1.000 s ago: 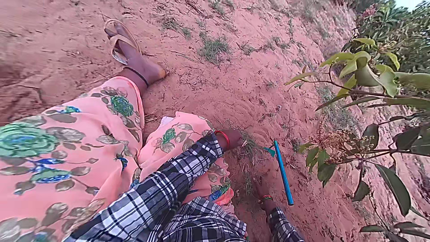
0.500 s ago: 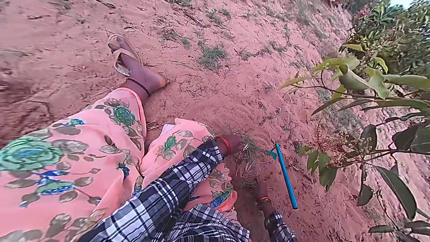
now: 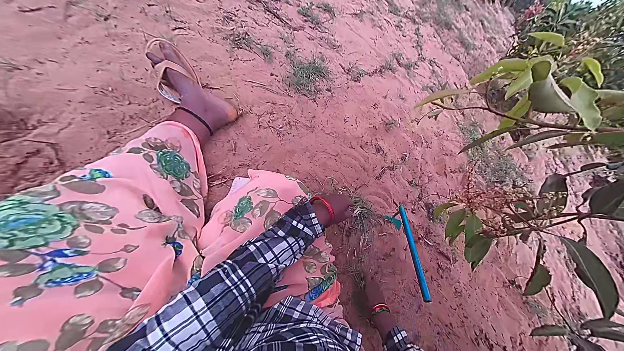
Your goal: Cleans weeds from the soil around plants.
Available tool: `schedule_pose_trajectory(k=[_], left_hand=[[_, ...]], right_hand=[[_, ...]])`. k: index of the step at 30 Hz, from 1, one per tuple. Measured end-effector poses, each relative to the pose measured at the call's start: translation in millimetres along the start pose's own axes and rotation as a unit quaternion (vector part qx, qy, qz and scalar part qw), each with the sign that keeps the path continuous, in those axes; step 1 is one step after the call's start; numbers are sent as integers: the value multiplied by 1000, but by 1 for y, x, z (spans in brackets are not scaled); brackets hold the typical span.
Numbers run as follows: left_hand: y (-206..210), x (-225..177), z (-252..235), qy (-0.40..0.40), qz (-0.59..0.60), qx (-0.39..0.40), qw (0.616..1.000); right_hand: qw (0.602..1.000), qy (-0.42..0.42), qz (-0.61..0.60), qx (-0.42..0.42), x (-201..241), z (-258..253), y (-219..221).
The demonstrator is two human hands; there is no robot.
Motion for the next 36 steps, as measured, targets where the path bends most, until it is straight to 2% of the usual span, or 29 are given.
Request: schedule_pose_trajectory(k=[3, 6, 8, 10, 12, 14, 16, 18, 21, 24, 27, 29, 32, 34, 36], left_hand=[[2, -3, -4, -2, -7, 12, 1000], [4, -2, -1, -4, -13, 20, 1000], [3, -2, 1, 1, -11, 15, 1000], [2, -2, 1, 10, -8, 0, 1000], [0, -2, 4, 17, -7, 3, 1000], [-1, -4, 5, 19, -11, 3, 1000], [-3, -4, 6, 16, -11, -3, 1000], [-3, -3, 7, 13, -7, 0, 1000], [1, -5, 2, 9, -10, 18, 1000], [5, -7, 2, -4, -30, 45, 999], [5, -8, 3, 18, -31, 43, 998], [1, -9, 4, 46, -16, 15, 999], [-4, -10, 7, 49, 1, -7, 999], [-6, -10, 8, 45, -3, -11, 999], [-7, -12, 9, 55, -5, -22, 998]], right_hand=[[996, -75, -56, 16, 29, 20, 1], [985, -112, -108, -81, 66, 30, -44], [975, -92, -135, -154, 77, 20, -80], [970, -38, -151, -186, 78, 1, -105], [982, 26, -123, -141, 69, -25, -106], [994, 29, -72, -75, 53, -40, -82], [999, -22, 23, 5, 49, -19, -45], [987, -88, 110, 83, 41, 13, 2], [972, -102, 133, 163, 26, 42, 42], [992, -99, 65, 54, 29, 31, 18], [991, -97, -20, -90, 52, 4, -41], [983, -108, -39, -143, 73, -11, -78], [989, -87, -15, -121, 98, -32, -103], [996, -66, 8, -60, 103, -43, -101], [996, -84, 7, -40, 101, -47, -96]])
Point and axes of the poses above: each hand's wrist, its own z-axis away from the middle knuckle, its own y-axis out of the palm, x = y × z, the point moved 7 cm from there along -z, towards the middle knuckle, and after that the axes turned 5 degrees about y, right-handed, at the moved point
